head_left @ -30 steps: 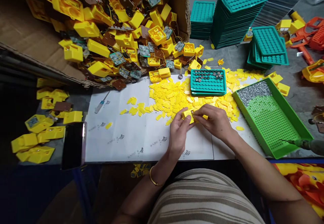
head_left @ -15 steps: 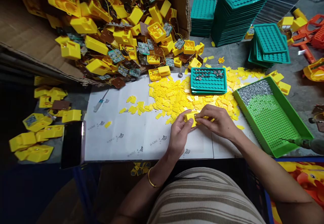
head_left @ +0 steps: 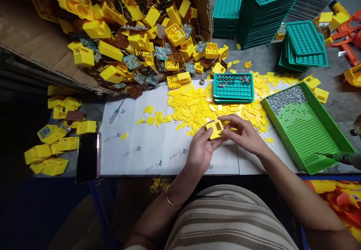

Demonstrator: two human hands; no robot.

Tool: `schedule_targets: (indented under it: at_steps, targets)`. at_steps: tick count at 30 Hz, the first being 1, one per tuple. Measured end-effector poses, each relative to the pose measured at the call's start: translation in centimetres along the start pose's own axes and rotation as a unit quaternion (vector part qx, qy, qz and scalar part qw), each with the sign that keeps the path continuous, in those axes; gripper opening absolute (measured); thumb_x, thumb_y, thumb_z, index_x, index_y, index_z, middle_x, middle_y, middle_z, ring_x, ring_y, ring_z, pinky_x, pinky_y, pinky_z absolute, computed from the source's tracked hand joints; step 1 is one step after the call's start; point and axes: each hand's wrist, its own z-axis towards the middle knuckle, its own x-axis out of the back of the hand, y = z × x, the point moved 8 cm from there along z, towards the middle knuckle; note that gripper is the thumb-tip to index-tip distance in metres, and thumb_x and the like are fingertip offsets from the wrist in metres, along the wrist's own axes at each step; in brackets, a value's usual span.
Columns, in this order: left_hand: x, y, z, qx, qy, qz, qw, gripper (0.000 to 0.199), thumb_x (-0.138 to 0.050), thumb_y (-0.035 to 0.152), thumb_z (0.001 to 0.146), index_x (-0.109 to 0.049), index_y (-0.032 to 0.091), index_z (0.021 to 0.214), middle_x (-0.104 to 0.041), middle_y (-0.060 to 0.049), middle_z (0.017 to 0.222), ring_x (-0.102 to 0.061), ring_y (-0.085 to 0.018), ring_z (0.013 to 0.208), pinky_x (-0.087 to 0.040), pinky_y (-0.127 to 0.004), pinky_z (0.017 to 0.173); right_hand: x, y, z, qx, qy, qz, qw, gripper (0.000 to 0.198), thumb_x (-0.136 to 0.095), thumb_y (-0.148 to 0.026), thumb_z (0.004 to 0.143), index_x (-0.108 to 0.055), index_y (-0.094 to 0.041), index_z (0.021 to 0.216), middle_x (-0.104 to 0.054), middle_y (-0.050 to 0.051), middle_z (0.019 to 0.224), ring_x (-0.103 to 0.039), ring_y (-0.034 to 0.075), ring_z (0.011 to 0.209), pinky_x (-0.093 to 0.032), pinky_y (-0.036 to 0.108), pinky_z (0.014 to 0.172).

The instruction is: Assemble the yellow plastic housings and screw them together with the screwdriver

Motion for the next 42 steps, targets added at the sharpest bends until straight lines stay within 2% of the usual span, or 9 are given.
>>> schedule_targets:
  at_steps: [8,13,16,18,24,30,34,37,42]
  targets:
    - [0.3,-0.5,-0.7,-0.018,0.021,0.041,0.999,0.033,-0.069,0.024,0.075,-0.059,0.016,0.105,-0.068,-0.008,0.105,-0.065,-0.024,0.101,-0.048,-0.042,0.093,-0.4,-1.7,-1.1,0.094,-0.009,-0.196,0.976,0.038,-0.06,-0.018,0.077,-0.056,-0.022,0.114,-0.058,0.006,0.098,-0.06,0.016,0.078,-0.054,0.03,0.065]
    - [2.0,-0.7,-1.4,0.03,0.026,0.117,0.992,0.035,-0.075,0.021,0.068,-0.058,0.019,0.098,-0.07,-0.005,0.093,-0.066,-0.019,0.083,-0.048,-0.029,0.07,-0.2,-1.5,-2.3,0.114,-0.082,-0.185,0.973,0.04,-0.061,-0.024,0.083,-0.055,-0.024,0.123,-0.064,0.006,0.103,-0.063,0.014,0.073,-0.054,0.029,0.066]
    - [3.1,-0.7,-1.9,0.053,0.027,0.116,0.991,0.038,-0.075,0.019,0.069,-0.06,0.018,0.103,-0.072,-0.008,0.096,-0.066,-0.017,0.085,-0.047,-0.025,0.068,2.6,-0.8,-2.0,0.091,0.022,-0.209,0.973,0.025,-0.061,-0.03,0.086,-0.065,-0.022,0.109,-0.069,0.006,0.096,-0.065,0.016,0.074,-0.052,0.029,0.063]
    - [3.9,-0.8,-2.1,0.067,0.047,0.088,0.993,0.037,-0.073,0.016,0.069,-0.061,0.017,0.104,-0.071,-0.008,0.097,-0.067,-0.017,0.087,-0.05,-0.027,0.076,4.0,-0.6,-1.5,0.089,0.099,-0.284,0.95,0.015,-0.058,-0.029,0.088,-0.069,-0.02,0.094,-0.07,0.006,0.086,-0.064,0.018,0.074,-0.05,0.03,0.063]
    - [4.0,-0.9,-2.1,0.073,0.05,0.061,0.994,0.033,-0.073,0.011,0.068,-0.056,0.017,0.096,-0.07,-0.006,0.1,-0.069,-0.023,0.096,-0.051,-0.038,0.09,1.4,0.0,1.0,0.067,0.049,-0.417,0.905,0.019,-0.053,-0.028,0.09,-0.069,-0.021,0.098,-0.064,0.007,0.097,-0.062,0.019,0.079,-0.043,0.03,0.065]
    - [3.8,-0.7,-1.5,0.055,0.037,0.088,0.994,0.035,-0.076,0.013,0.065,-0.059,0.017,0.096,-0.068,-0.005,0.099,-0.067,-0.02,0.094,-0.051,-0.029,0.078,1.1,-0.2,2.5,0.033,0.088,-0.485,0.87,0.029,-0.053,-0.037,0.091,-0.064,-0.023,0.114,-0.061,0.006,0.113,-0.061,0.017,0.074,-0.032,0.028,0.053]
    - [3.5,-0.7,-1.2,0.053,0.014,0.131,0.99,0.037,-0.077,0.02,0.066,-0.064,0.014,0.101,-0.068,-0.005,0.098,-0.063,-0.013,0.083,-0.046,-0.021,0.068,1.2,-0.2,3.7,0.025,0.084,-0.522,0.849,0.025,-0.049,-0.037,0.093,-0.068,-0.027,0.105,-0.063,0.004,0.109,-0.061,0.018,0.075,-0.025,0.028,0.05]
    - [3.4,-0.6,-1.1,0.055,0.019,0.12,0.991,0.039,-0.077,0.02,0.065,-0.061,0.015,0.101,-0.068,-0.005,0.095,-0.064,-0.015,0.083,-0.048,-0.025,0.073,1.7,-0.6,4.0,0.039,0.088,-0.489,0.867,0.02,-0.053,-0.033,0.091,-0.07,-0.024,0.094,-0.064,0.004,0.108,-0.062,0.018,0.077,-0.032,0.028,0.053]
    - [2.8,-0.2,-0.7,0.036,0.028,0.078,0.996,0.033,-0.071,0.014,0.071,-0.055,0.017,0.1,-0.067,-0.006,0.099,-0.067,-0.022,0.094,-0.049,-0.042,0.091,2.5,-1.9,1.7,0.1,0.078,-0.201,0.971,0.017,-0.057,-0.033,0.089,-0.067,-0.019,0.092,-0.066,0.005,0.091,-0.062,0.016,0.077,-0.046,0.026,0.06]
